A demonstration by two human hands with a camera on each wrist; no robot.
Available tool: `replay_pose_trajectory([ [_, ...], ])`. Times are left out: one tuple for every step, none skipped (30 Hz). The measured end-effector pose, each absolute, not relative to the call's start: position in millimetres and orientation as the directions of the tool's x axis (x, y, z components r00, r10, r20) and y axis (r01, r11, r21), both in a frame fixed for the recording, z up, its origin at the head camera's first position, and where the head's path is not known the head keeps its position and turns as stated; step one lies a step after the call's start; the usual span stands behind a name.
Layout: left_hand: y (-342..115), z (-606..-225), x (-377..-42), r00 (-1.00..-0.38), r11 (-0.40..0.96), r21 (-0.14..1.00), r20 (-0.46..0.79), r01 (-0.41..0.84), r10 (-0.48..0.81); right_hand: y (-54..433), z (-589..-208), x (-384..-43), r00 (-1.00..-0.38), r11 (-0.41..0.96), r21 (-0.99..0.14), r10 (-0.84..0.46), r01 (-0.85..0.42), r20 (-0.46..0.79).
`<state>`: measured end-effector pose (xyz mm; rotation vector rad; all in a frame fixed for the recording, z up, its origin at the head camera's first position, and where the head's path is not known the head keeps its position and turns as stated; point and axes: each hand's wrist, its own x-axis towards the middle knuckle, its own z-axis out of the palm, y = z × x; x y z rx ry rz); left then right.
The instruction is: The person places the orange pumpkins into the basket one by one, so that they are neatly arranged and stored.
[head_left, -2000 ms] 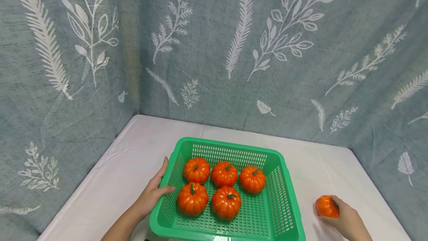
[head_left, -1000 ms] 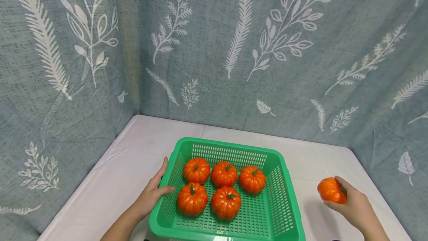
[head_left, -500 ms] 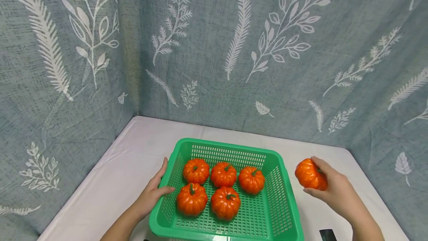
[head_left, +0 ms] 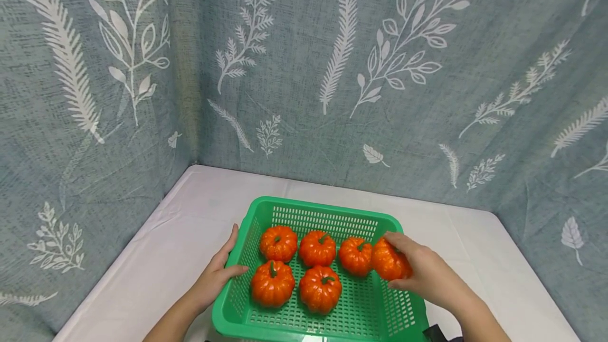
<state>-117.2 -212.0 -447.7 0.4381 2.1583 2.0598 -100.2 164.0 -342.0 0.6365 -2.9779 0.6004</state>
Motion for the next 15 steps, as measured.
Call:
replay_pose_trajectory([
  [-212.0, -448.0, -117.2, -0.949, 0.027, 0.992, 0.111, 0.125, 0.295, 161.2, -343.8, -100.8, -0.910, 0.837, -0.364, -0.403, -0.409, 0.095],
  [-212.0, -448.2, -117.3, -0.948, 0.026, 0.992, 0.113, 0.126, 0.297, 158.7, -345.6, -101.3, -0.905, 0.834, -0.364, -0.419, -0.415, 0.072],
  [-211.9, -448.4, -117.4, -0.948, 0.023, 0.991, 0.116, 0.128, 0.297, 156.5, -347.2, -101.6, -0.900, 0.830, -0.365, -0.433, -0.421, 0.052],
  [-211.9, -448.6, -117.5, -0.948, 0.023, 0.992, 0.115, 0.127, 0.297, 154.9, -348.8, -102.0, -0.894, 0.827, -0.368, -0.447, -0.425, 0.027],
  [-211.7, -448.6, -117.5, -0.948, 0.024, 0.992, 0.113, 0.126, 0.297, 153.6, -350.2, -102.4, -0.887, 0.823, -0.371, -0.461, -0.429, 0.004],
  [-211.6, -448.6, -117.7, -0.948, 0.024, 0.992, 0.112, 0.124, 0.297, 152.6, -351.4, -102.7, -0.881, 0.820, -0.374, -0.474, -0.434, -0.017],
  [-211.5, -448.4, -117.7, -0.949, 0.026, 0.992, 0.109, 0.122, 0.297, 151.5, -352.4, -103.0, -0.877, 0.819, -0.381, -0.479, -0.430, -0.039],
  [-211.5, -448.3, -117.7, -0.949, 0.025, 0.993, 0.105, 0.117, 0.296, 150.8, -353.3, -103.3, -0.870, 0.815, -0.385, -0.489, -0.433, -0.056],
  [-211.5, -448.2, -117.8, -0.950, 0.029, 0.993, 0.103, 0.116, 0.294, 150.0, -354.2, -103.9, -0.863, 0.810, -0.390, -0.500, -0.437, -0.070],
  [-211.5, -448.1, -117.9, -0.951, 0.032, 0.993, 0.099, 0.113, 0.293, 149.2, -355.0, -104.6, -0.855, 0.805, -0.395, -0.511, -0.442, -0.085],
  [-211.6, -448.1, -118.0, -0.951, 0.034, 0.993, 0.098, 0.112, 0.292, 148.2, -355.9, -105.4, -0.848, 0.802, -0.394, -0.522, -0.449, -0.095],
  [-211.7, -448.0, -118.0, -0.952, 0.037, 0.993, 0.096, 0.112, 0.289, 147.1, -356.7, -106.3, -0.840, 0.799, -0.391, -0.532, -0.457, -0.107],
  [-211.7, -447.9, -118.1, -0.953, 0.034, 0.993, 0.096, 0.111, 0.289, 146.0, -357.4, -107.4, -0.832, 0.796, -0.388, -0.543, -0.465, -0.118],
  [-211.7, -447.8, -118.1, -0.953, 0.034, 0.993, 0.096, 0.110, 0.289, 145.0, -358.2, -108.4, -0.824, 0.795, -0.385, -0.551, -0.469, -0.132],
  [-211.6, -447.8, -118.2, -0.952, 0.032, 0.993, 0.097, 0.111, 0.289, 143.9, -359.1, -109.5, -0.816, 0.794, -0.379, -0.559, -0.476, -0.146],
])
